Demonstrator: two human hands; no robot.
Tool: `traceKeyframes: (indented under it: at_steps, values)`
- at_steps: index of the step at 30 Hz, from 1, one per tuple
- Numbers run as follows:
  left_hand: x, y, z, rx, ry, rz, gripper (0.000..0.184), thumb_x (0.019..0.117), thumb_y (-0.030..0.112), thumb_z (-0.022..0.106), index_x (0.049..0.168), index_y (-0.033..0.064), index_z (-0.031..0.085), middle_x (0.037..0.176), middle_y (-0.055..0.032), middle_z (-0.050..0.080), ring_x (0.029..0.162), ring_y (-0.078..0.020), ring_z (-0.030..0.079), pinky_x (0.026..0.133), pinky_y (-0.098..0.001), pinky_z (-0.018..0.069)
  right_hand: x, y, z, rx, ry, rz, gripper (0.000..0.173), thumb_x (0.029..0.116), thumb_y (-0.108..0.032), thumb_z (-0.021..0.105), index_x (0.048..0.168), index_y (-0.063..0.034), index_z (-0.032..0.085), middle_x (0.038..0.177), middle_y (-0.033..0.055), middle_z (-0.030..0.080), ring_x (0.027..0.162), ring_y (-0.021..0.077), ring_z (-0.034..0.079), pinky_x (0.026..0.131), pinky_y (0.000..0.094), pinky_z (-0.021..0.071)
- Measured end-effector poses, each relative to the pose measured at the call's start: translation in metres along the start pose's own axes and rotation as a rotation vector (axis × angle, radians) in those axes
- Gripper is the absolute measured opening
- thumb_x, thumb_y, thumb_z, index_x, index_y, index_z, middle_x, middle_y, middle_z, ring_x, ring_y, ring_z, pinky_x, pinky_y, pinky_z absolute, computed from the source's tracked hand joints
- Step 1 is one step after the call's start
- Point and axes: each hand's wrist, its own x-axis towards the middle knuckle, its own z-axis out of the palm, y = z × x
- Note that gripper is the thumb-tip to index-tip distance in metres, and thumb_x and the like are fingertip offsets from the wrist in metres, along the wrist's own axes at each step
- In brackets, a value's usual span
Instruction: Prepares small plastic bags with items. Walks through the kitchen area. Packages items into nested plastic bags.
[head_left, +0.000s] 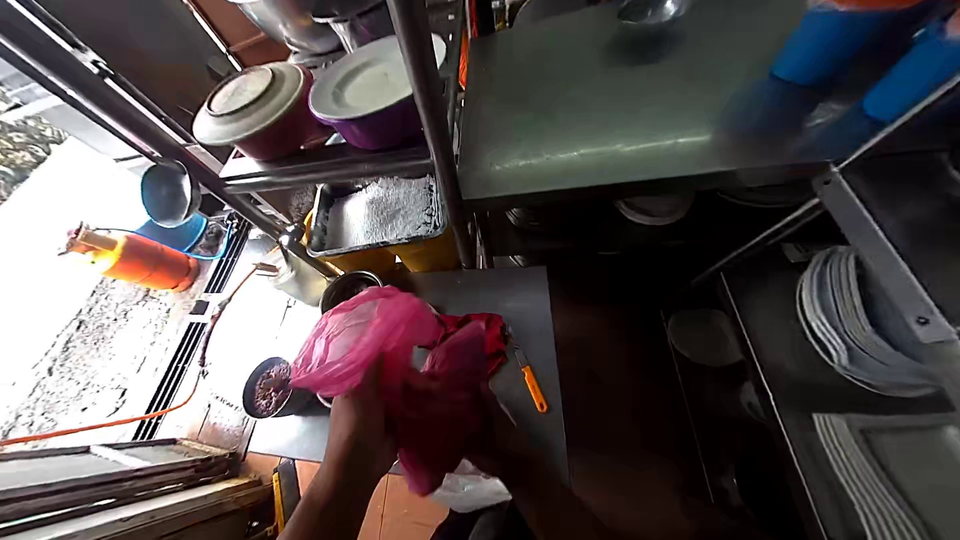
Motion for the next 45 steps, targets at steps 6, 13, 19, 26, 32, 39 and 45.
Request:
traceKeyframes:
  at_steps: [6,13,19,26,32,39,45]
  values:
    - [0.044,0.008,-0.032,1.161,0.139,0.755,0.074,0.0748,0.002,0.079,0.143,-0.0048,0.049,0.159,-0.0262,0.033,0.144,-0.0422,0.039,0.112,-0.0604,0.0398,0.001,-0.047,0.008,-0.806,0.137,-0.547,0.062,0.0799,-0.009,0.082,0.136,-0.0102,0.055,0.116,0.0011,0.070,0.105,0.0107,0.069,0.090,0.0310,0.0618]
    - [0.015,0.021,-0.052,0.489,-0.273,-0.336,0.023,0.0974,0.011,0.042,0.091,0.0115,0.065,0.073,-0.0016,0.069,0.064,-0.0090,0.067,0.058,-0.0269,0.0573,0.008,-0.065,-0.001,-0.814,0.234,-0.472,0.060,0.0864,-0.016,0.076,0.142,-0.0202,0.054,0.116,-0.0031,0.070,0.101,0.0077,0.070,0.084,0.0305,0.0621]
    - [-0.025,-0.085,-0.061,-0.463,-0.231,-0.534,0.034,0.0953,0.037,0.044,0.081,0.0157,0.067,0.064,0.0008,0.060,0.051,-0.0063,0.056,0.044,-0.0209,0.0453,0.019,0.013,-0.039,-0.691,0.518,-0.038,0.045,0.1047,-0.030,0.056,0.140,-0.0034,0.055,0.127,0.0118,0.067,0.115,0.0145,0.064,0.101,0.0373,0.0525]
    - [-0.044,-0.183,-0.067,-0.007,0.304,-0.461,0.045,0.0985,0.007,0.043,0.142,-0.0014,0.037,0.119,-0.0209,0.058,0.099,-0.0273,0.064,0.081,-0.0442,0.0565,0.023,0.056,-0.113,-1.478,0.461,0.549,0.046,0.1071,-0.037,0.051,0.125,0.0027,0.065,0.121,0.0238,0.068,0.118,0.0355,0.064,0.104,0.0535,0.0467]
    - [-0.036,-0.219,-0.123,1.200,-0.002,0.416,0.067,0.0677,0.029,0.088,0.117,-0.0091,0.064,0.151,-0.0401,0.037,0.144,-0.0514,0.037,0.116,-0.0555,0.0392,0.015,0.020,-0.085,-1.800,0.587,0.359,0.036,0.1019,-0.028,0.057,0.128,-0.0070,0.069,0.117,0.0139,0.073,0.109,0.0297,0.071,0.096,0.0509,0.0558]
    - [0.008,-0.200,-0.110,1.158,-0.665,0.541,0.043,0.0853,0.007,0.071,0.128,0.0024,0.067,0.116,-0.0200,0.071,0.109,-0.0357,0.070,0.092,-0.0482,0.0583,0.045,0.019,-0.126,-1.754,0.494,0.623,0.034,0.1046,-0.028,0.053,0.127,-0.0041,0.063,0.116,0.0195,0.069,0.111,0.0343,0.067,0.096,0.0530,0.0518]
    - [0.023,-0.218,-0.106,1.349,-0.663,0.209,0.031,0.0988,0.011,0.055,0.126,0.0087,0.071,0.116,-0.0213,0.070,0.115,-0.0383,0.065,0.100,-0.0511,0.0527,0.024,0.042,-0.090,-1.623,0.358,-0.369,0.022,0.1000,-0.018,0.060,0.102,-0.0034,0.076,0.096,0.0084,0.075,0.091,0.0181,0.072,0.085,0.0362,0.0602]
